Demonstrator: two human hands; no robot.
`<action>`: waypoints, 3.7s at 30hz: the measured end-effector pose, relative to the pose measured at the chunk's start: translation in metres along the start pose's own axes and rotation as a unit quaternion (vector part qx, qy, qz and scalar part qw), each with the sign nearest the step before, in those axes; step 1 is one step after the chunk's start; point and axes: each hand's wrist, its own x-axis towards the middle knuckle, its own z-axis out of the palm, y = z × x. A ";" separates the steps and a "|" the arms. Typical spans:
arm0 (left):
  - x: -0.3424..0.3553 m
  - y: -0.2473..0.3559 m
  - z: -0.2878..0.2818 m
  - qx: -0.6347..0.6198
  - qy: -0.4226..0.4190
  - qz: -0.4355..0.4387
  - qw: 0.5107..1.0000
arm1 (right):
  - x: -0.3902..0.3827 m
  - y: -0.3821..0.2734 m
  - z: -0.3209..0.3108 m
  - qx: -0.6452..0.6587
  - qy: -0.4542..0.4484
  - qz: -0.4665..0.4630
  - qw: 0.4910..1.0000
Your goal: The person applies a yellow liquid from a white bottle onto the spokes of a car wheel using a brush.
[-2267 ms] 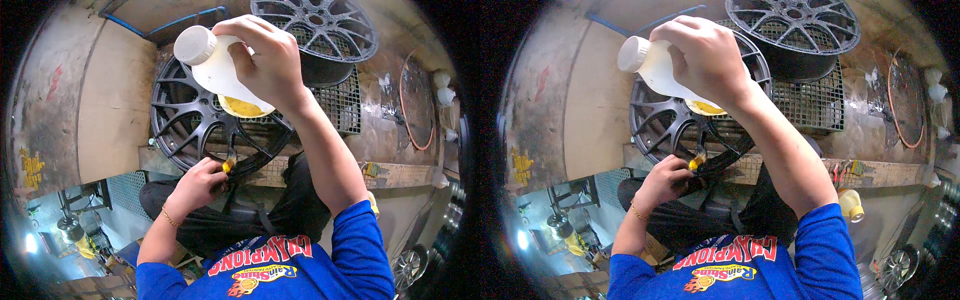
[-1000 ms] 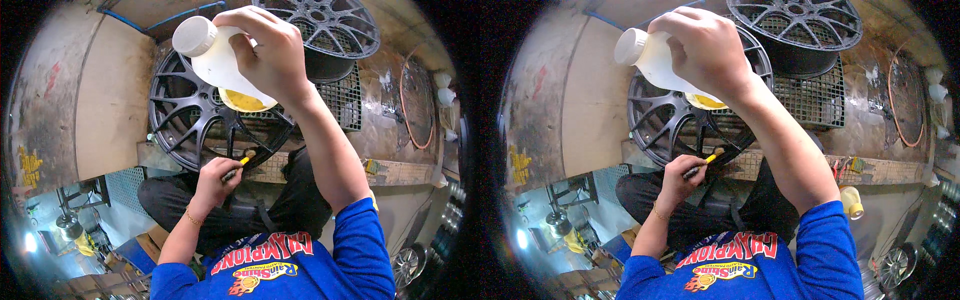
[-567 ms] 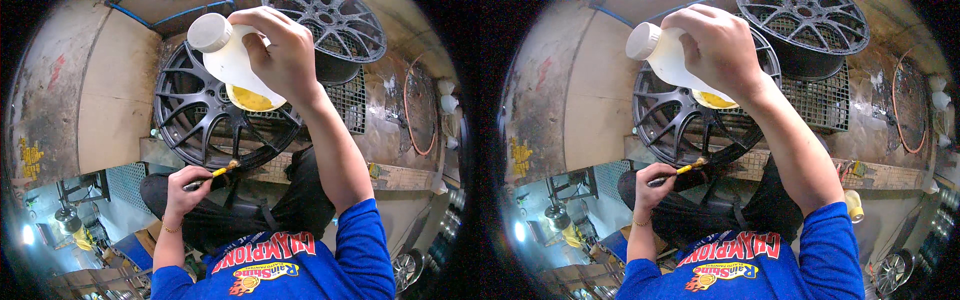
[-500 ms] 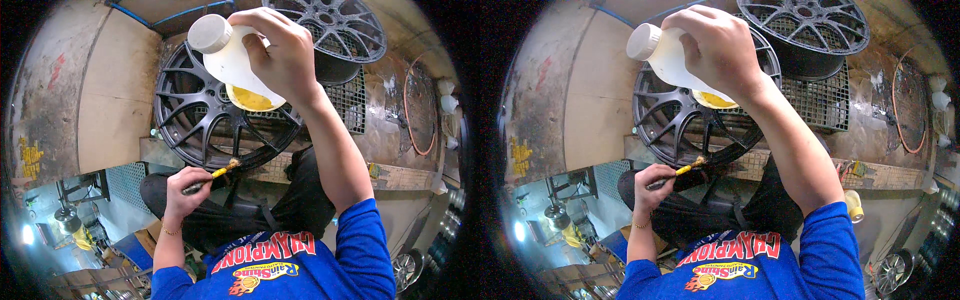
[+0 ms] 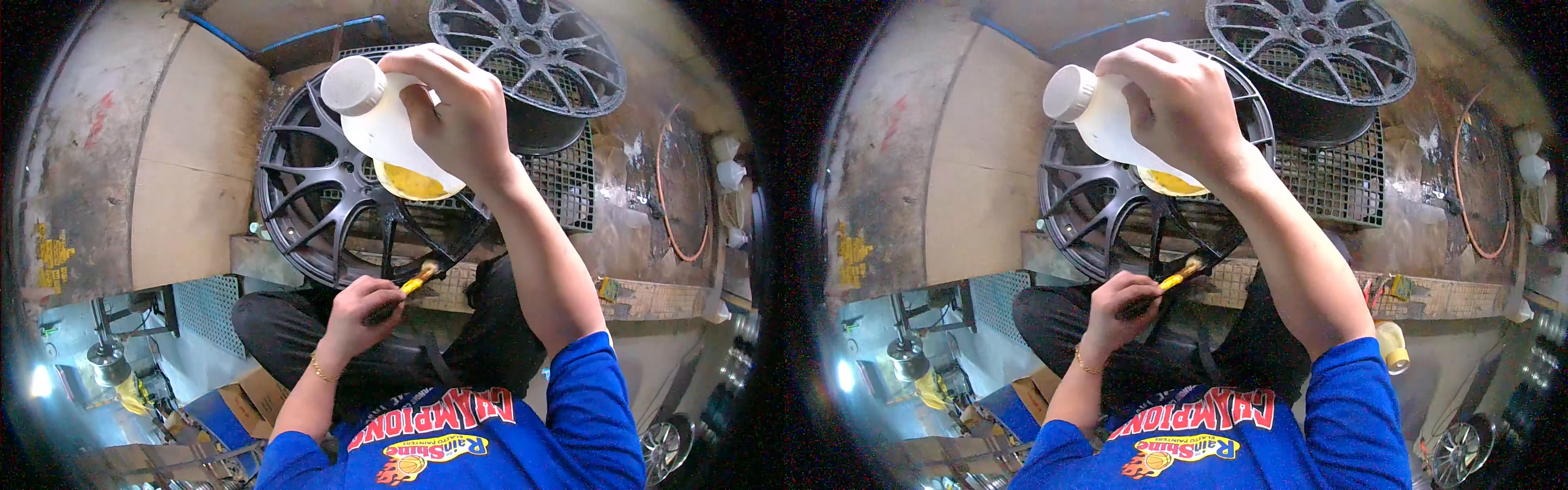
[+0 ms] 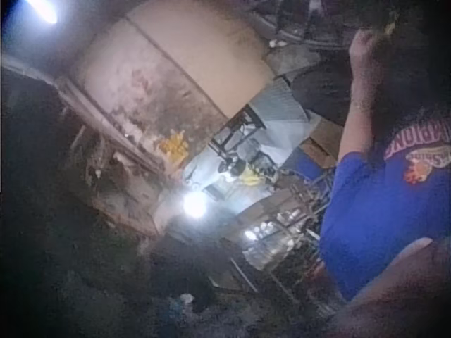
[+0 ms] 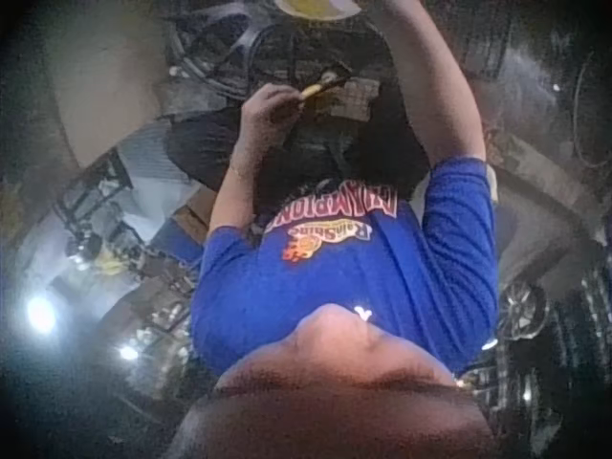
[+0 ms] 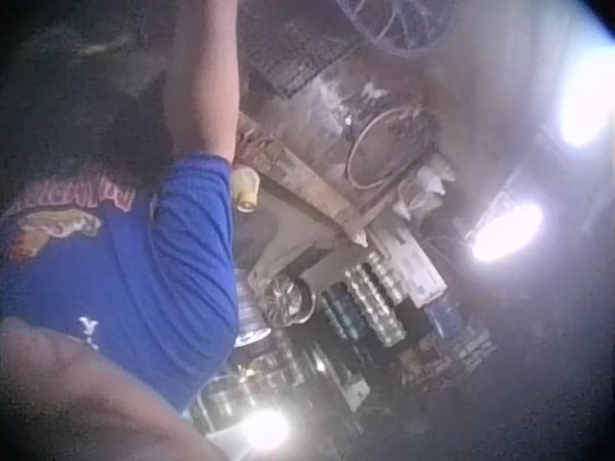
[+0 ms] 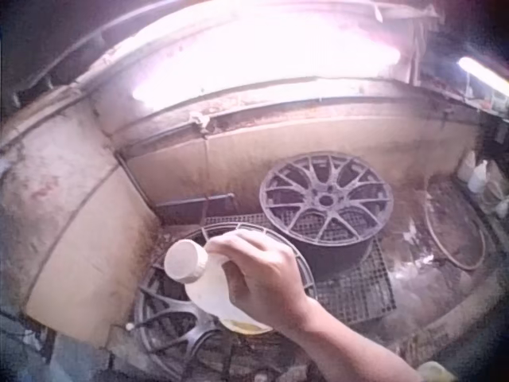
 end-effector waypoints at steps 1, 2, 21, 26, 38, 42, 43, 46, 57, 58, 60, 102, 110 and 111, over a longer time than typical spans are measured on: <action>-0.003 -0.001 -0.008 0.013 -0.009 -0.024 1.000 | -0.001 0.001 -0.002 -0.003 0.000 0.000 1.000; -0.007 -0.003 -0.017 0.027 -0.018 -0.048 0.998 | -0.002 0.002 -0.003 -0.003 -0.002 0.000 1.000; 0.078 -0.028 -0.045 0.096 0.142 0.035 0.985 | -0.002 -0.020 0.020 0.016 -0.047 0.008 0.999; 0.064 -0.022 -0.052 0.047 0.191 -0.050 0.979 | -0.001 -0.023 0.022 0.031 -0.061 0.009 0.998; -0.009 -0.021 -0.078 -0.165 0.329 -0.226 0.902 | -0.002 -0.023 0.034 0.029 -0.051 -0.015 0.998; -0.050 -0.024 -0.070 -0.114 0.304 -0.265 0.908 | -0.004 -0.024 0.037 0.032 -0.048 -0.004 0.998; -0.060 -0.027 -0.066 -0.101 0.280 -0.285 0.911 | -0.003 -0.024 0.037 0.031 -0.048 -0.004 0.998; -0.077 -0.026 -0.048 -0.092 0.246 -0.294 0.919 | -0.003 -0.023 0.037 0.024 -0.051 -0.005 0.998; -0.090 -0.019 -0.038 -0.016 0.230 -0.164 0.959 | -0.005 -0.021 0.038 0.008 -0.051 -0.009 0.999; -0.088 -0.017 -0.038 -0.002 0.213 -0.139 0.967 | -0.005 -0.021 0.038 0.007 -0.052 -0.007 0.999; -0.086 -0.013 -0.032 0.021 0.183 -0.102 0.978 | -0.005 -0.021 0.038 0.011 -0.054 -0.006 0.998; -0.076 -0.022 -0.089 0.231 -0.014 0.038 0.972 | -0.003 -0.020 0.029 0.008 -0.059 -0.008 0.998; -0.048 -0.027 -0.061 0.108 -0.004 -0.025 0.994 | -0.001 -0.015 0.030 0.004 -0.036 -0.016 0.999; -0.046 -0.027 -0.057 0.106 -0.004 -0.024 0.994 | -0.001 -0.015 0.031 0.006 -0.032 -0.015 0.999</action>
